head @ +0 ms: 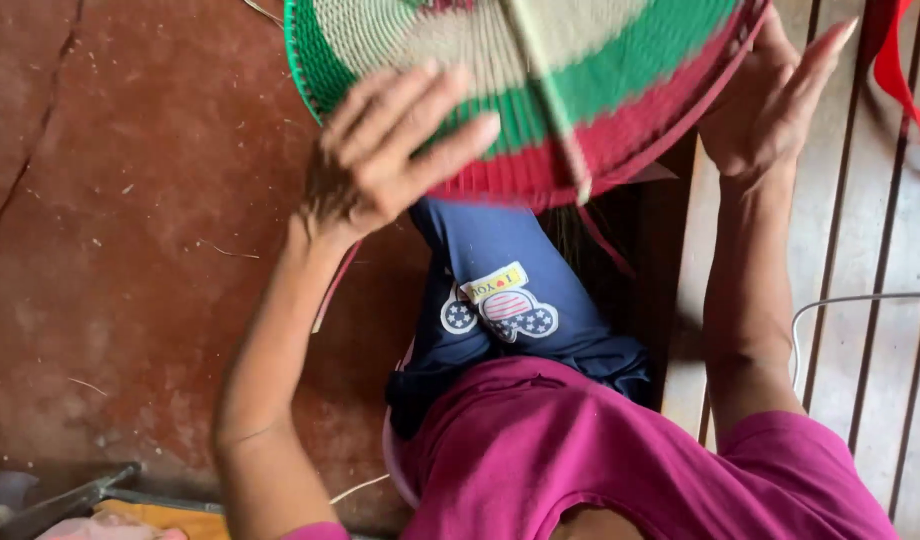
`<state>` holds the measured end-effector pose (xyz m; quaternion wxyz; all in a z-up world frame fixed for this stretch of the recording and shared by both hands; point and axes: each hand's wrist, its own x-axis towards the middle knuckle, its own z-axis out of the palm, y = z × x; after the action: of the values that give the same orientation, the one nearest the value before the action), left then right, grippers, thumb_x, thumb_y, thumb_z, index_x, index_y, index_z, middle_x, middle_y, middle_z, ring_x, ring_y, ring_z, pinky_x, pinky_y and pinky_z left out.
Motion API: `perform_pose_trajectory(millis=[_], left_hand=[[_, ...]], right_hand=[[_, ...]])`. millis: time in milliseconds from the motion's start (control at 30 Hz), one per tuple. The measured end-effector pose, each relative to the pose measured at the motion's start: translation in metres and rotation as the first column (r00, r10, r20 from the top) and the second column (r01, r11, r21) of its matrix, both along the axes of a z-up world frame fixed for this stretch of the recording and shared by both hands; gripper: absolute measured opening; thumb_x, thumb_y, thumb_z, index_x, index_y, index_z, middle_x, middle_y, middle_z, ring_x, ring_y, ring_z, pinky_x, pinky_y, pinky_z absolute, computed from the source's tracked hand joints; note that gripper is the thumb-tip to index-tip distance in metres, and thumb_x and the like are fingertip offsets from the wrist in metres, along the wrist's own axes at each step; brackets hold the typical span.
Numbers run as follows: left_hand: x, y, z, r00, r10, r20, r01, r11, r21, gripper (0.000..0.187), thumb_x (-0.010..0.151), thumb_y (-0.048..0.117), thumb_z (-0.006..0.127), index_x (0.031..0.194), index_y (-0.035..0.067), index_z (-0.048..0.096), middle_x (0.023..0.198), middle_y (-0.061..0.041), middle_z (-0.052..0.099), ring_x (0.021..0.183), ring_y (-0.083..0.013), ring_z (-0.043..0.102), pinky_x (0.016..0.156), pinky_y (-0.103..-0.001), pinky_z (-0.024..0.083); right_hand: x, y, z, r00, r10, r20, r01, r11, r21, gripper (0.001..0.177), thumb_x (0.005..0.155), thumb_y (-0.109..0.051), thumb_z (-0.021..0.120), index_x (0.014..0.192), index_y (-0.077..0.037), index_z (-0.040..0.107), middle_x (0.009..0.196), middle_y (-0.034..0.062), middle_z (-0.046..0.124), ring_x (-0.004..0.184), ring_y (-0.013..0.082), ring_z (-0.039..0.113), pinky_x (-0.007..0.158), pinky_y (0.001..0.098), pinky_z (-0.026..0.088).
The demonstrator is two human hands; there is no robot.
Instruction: Weaving a colorful circular fan using green, red, and white strands of material.
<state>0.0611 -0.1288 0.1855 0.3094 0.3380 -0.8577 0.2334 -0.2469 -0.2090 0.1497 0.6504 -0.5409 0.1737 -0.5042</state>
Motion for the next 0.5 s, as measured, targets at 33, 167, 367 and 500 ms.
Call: perform_pose_trajectory(millis=[33, 167, 367, 500], left_hand=[[0.002, 0.009, -0.009, 1.000, 0.001, -0.003, 0.000, 1.000, 0.008, 0.036, 0.084, 0.016, 0.082, 0.114, 0.020, 0.063, 0.122, -0.007, 0.050, 0.108, -0.0212, 0.053, 0.089, -0.037, 0.050], [0.015, 0.043, -0.033, 0.958, -0.020, 0.285, 0.043, 0.996, -0.074, 0.045, 0.086, 0.019, 0.075, 0.125, 0.021, 0.053, 0.126, -0.006, 0.047, 0.116, -0.0203, 0.043, 0.099, -0.032, 0.033], [0.022, 0.058, -0.055, 0.617, 0.302, -0.727, -0.057, 0.938, 0.342, 0.037, 0.087, 0.009, 0.058, 0.115, 0.003, 0.036, 0.127, -0.011, 0.031, 0.119, -0.0291, 0.033, 0.104, -0.041, 0.027], [-0.017, 0.085, -0.181, -0.300, 0.401, -0.866, 0.878, 0.470, -0.087, 0.082, 0.074, 0.066, 0.046, 0.130, 0.007, 0.036, 0.134, -0.007, 0.037, 0.125, -0.0188, 0.034, 0.111, -0.041, 0.021]], right_hand=[[-0.006, -0.010, -0.020, 1.000, 0.001, -0.003, 0.000, 1.000, 0.008, 0.077, 0.079, -0.071, 0.039, 0.133, -0.016, 0.042, 0.136, 0.0054, 0.042, 0.129, 0.0218, 0.041, 0.116, 0.0409, 0.033], [-0.003, -0.019, -0.067, 0.986, -0.138, -0.091, 0.165, 0.866, 0.472, 0.030, 0.081, -0.028, 0.059, 0.103, -0.009, 0.057, 0.102, 0.0042, 0.056, 0.086, 0.0119, 0.054, 0.078, 0.0219, 0.047], [0.034, -0.001, -0.064, 0.958, -0.127, 0.257, -0.059, 0.789, 0.611, 0.034, 0.082, -0.021, 0.061, 0.110, -0.002, 0.056, 0.107, 0.0076, 0.060, 0.093, 0.0157, 0.059, 0.091, 0.0259, 0.049], [0.049, 0.012, -0.062, 0.988, -0.129, 0.085, 0.081, 0.902, 0.424, 0.035, 0.081, -0.032, 0.063, 0.104, -0.006, 0.056, 0.100, 0.0045, 0.059, 0.087, 0.0141, 0.057, 0.087, 0.0279, 0.048]])
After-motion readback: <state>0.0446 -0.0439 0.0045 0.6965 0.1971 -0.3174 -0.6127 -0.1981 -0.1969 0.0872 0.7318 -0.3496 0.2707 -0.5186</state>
